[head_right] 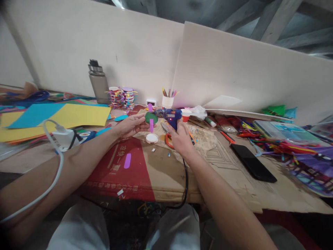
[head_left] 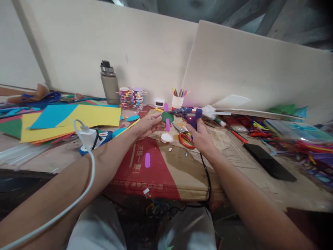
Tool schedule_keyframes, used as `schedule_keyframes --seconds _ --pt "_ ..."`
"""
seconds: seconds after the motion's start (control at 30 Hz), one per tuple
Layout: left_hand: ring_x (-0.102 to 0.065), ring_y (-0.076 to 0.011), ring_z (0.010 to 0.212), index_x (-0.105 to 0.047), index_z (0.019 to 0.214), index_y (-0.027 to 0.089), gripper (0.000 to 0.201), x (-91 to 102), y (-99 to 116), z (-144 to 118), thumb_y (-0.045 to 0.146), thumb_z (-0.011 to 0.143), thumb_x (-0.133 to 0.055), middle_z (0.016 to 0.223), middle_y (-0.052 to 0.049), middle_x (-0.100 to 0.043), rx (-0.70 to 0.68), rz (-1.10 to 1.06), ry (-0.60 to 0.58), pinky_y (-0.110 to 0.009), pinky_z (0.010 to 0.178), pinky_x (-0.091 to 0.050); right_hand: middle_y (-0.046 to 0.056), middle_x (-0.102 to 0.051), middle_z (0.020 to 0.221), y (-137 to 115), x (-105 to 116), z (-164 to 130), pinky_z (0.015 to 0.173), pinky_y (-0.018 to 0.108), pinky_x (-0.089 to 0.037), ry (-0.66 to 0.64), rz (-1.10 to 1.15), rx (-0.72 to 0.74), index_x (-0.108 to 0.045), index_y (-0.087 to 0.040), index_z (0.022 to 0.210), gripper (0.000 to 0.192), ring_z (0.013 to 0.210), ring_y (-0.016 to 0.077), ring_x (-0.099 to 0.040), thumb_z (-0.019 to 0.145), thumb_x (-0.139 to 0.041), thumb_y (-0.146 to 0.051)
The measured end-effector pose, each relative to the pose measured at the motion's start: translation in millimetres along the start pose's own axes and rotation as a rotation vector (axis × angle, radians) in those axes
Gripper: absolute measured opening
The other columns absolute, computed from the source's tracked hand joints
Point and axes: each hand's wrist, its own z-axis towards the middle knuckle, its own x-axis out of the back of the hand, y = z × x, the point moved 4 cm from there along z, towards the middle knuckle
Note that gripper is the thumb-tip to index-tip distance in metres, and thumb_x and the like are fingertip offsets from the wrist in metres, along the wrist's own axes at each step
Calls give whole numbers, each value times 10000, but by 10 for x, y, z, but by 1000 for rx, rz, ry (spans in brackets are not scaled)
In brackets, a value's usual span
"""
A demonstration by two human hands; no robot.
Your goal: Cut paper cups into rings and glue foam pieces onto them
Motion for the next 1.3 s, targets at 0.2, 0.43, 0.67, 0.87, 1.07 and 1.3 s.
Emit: schedule_keyframes --seconds 0.2,0.43,0.67,0.87,1.07,1.3 --pt "-733 -186 837 -630 1233 116 349 -46 -16 6 214 899 -609 1024 -149 -745 8 9 29 -337 848 -572 12 -596 733 81 -37 27 541 329 -498 -110 145 -165 -561 -199 1045 288 534 167 -523 859 -495 -409" --pt "-730 -180 825 -644 1227 133 364 -119 -15 0 210 871 -648 1035 -136 -744 2 39 31 -340 864 -563 147 -654 1190 105 -66 20 993 469 -443 -53 -16 -14 -564 -176 1161 378 1104 288 -596 869 -496 -407" --pt "-724 -179 809 -647 1229 141 412 -79 -81 15 249 834 -700 955 -108 -748 4 83 59 -313 810 -565 208 -670 1106 -39 -61 -16 901 502 -474 -19 -274 158 -570 -132 1189 371 998 342 -629 894 -455 -326" --pt "-708 -139 721 -657 1160 141 359 43 -66 71 250 822 -710 854 -66 -740 -41 57 128 -298 776 -579 218 -672 1042 -83 -75 -63 882 513 -475 -45 -408 193 -606 -134 1127 343 994 363 -623 905 -438 -335" --pt "-714 -148 750 -645 1176 132 402 3 -46 59 259 805 -733 899 -79 -747 -50 38 89 -319 806 -577 218 -665 1092 -73 -98 -60 879 494 -483 -26 -319 186 -560 -118 1205 379 990 339 -628 917 -423 -323" --pt "-725 -163 772 -661 1142 126 392 -8 -38 54 261 786 -754 916 -92 -747 -75 17 89 -325 814 -572 194 -683 1077 6 -98 -28 860 473 -493 -20 -291 159 -554 -136 1208 363 959 325 -648 901 -453 -302"
